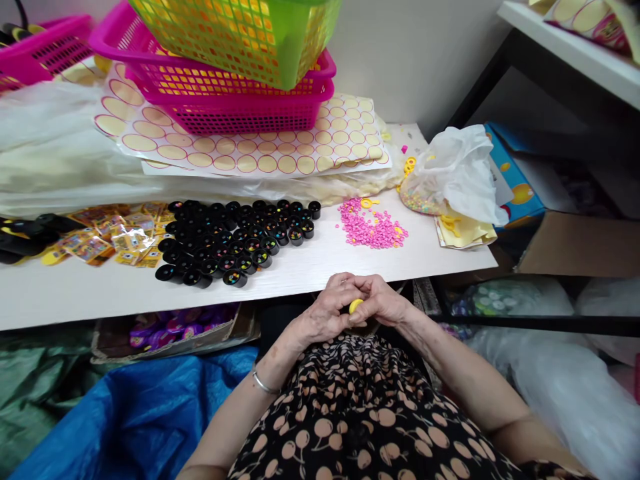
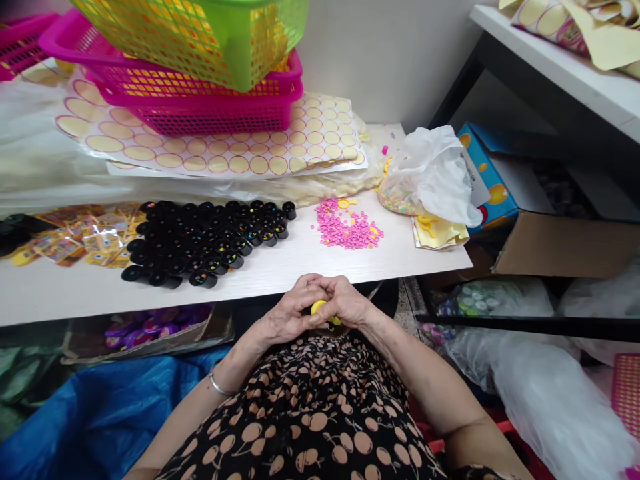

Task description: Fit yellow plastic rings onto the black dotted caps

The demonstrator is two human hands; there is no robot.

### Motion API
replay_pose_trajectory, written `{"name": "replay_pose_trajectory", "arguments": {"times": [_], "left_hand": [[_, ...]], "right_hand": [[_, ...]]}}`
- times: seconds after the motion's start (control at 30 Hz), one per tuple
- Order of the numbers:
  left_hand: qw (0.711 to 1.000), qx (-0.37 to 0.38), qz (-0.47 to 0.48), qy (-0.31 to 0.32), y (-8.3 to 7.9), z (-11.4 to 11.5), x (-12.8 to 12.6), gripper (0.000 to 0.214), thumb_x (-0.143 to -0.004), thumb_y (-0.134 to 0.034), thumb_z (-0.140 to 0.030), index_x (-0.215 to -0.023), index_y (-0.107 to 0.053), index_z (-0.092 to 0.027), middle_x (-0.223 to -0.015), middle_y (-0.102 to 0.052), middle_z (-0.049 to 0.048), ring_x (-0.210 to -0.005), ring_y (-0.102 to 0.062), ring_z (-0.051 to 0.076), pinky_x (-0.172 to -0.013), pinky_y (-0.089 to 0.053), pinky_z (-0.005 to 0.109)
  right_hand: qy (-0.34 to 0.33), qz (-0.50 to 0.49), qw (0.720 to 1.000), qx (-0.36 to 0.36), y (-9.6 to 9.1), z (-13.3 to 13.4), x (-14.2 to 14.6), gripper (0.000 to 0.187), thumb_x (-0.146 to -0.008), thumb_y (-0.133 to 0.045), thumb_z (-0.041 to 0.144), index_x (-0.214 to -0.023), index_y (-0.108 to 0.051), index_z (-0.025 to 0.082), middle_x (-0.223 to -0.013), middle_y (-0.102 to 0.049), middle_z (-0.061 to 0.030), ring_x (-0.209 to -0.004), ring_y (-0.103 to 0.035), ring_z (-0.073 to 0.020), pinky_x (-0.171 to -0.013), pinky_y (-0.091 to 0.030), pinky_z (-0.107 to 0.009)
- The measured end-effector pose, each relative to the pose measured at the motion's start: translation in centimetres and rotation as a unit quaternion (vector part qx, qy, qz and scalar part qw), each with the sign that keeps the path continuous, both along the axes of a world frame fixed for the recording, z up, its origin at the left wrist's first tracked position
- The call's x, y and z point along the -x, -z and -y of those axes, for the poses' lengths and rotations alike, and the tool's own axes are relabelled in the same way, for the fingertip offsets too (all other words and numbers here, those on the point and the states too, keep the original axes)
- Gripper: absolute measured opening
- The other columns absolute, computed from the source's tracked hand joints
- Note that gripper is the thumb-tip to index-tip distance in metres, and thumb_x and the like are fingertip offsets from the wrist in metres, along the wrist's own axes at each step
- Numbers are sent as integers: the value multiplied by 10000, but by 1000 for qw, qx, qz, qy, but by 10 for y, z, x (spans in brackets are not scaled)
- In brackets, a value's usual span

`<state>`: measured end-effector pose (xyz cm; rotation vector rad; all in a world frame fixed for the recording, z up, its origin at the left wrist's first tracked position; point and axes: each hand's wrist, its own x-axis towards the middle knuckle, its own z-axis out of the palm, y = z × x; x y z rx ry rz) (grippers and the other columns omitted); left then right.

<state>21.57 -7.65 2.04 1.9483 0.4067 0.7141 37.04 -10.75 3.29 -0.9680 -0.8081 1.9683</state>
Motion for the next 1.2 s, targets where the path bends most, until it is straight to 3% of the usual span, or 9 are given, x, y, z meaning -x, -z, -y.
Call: {"name": "replay_pose_trajectory", "arguments": {"times": [0.13, 0.33, 0.47, 0.6, 0.8, 1.07, 1.2], "left_hand": [[1000, 13, -20, -9, 2, -2, 3, 188, -736, -657, -311, -859, -636, -171, -880, -615, 64, -1073, -432, 233, -963, -346, 395], [998, 49, -4, -43, 4, -1, 6, 192, -699, -696, -308, -811, -648, -158, -834, -618, 55, -1081, -437, 227, -988, -334, 380], [998, 48, -11, -47, 4, 1, 6, 210, -697, -695, -325, -820, -651, -160, -839, -623, 54, -1086, -428, 229, -995, -323, 386], [999, 26, -22, -30, 3, 1, 5, 205, -718, -674, -332, -827, -643, -160, -875, -630, 57, -1060, -435, 223, -992, -319, 393], [999, -9, -11, -34, 5, -2, 5, 199, -740, -646, -346, -795, -637, -154, -808, -608, 63, -1026, -466, 225, -984, -327, 405], [997, 55, 6, -48, 6, -3, 6, 310, -673, -696, -418, -837, -645, -159, -814, -616, 65, -1087, -449, 249, -1002, -322, 431], [998, 41, -9, -48, 4, -4, 4, 253, -670, -712, -364, -817, -650, -168, -799, -623, 56, -1070, -452, 238, -1005, -319, 429]], "right_hand": [[45, -5, 999, -20, 6, 3, 5, 408, -451, -789, 129, -849, -696, 124, -782, -639, -17, -687, -557, -119, -600, -432, -211], [17, -14, 999, -30, 8, 6, 3, 522, -493, -776, 121, -1002, -666, 149, -851, -623, -7, -703, -532, -92, -602, -423, -183], [18, -24, 999, -21, 7, 5, 2, 513, -456, -783, 86, -951, -671, 156, -928, -624, -11, -798, -555, -111, -677, -442, -197], [8, -13, 1000, 11, 7, 4, 4, 501, -419, -791, 81, -901, -668, 146, -816, -638, 1, -685, -556, -98, -589, -435, -192], [69, -10, 998, 11, 6, 4, 13, 434, -407, -794, 99, -820, -663, 127, -726, -626, 5, -648, -549, -107, -575, -416, -205], [6, -48, 998, -31, 4, 7, 3, 610, -421, -802, 97, -1007, -640, 147, -956, -610, -24, -859, -538, -135, -709, -428, -210], [7, -32, 999, -32, 5, 7, -1, 519, -529, -770, 146, -1030, -634, 136, -925, -614, -31, -811, -543, -124, -689, -431, -213]]}}
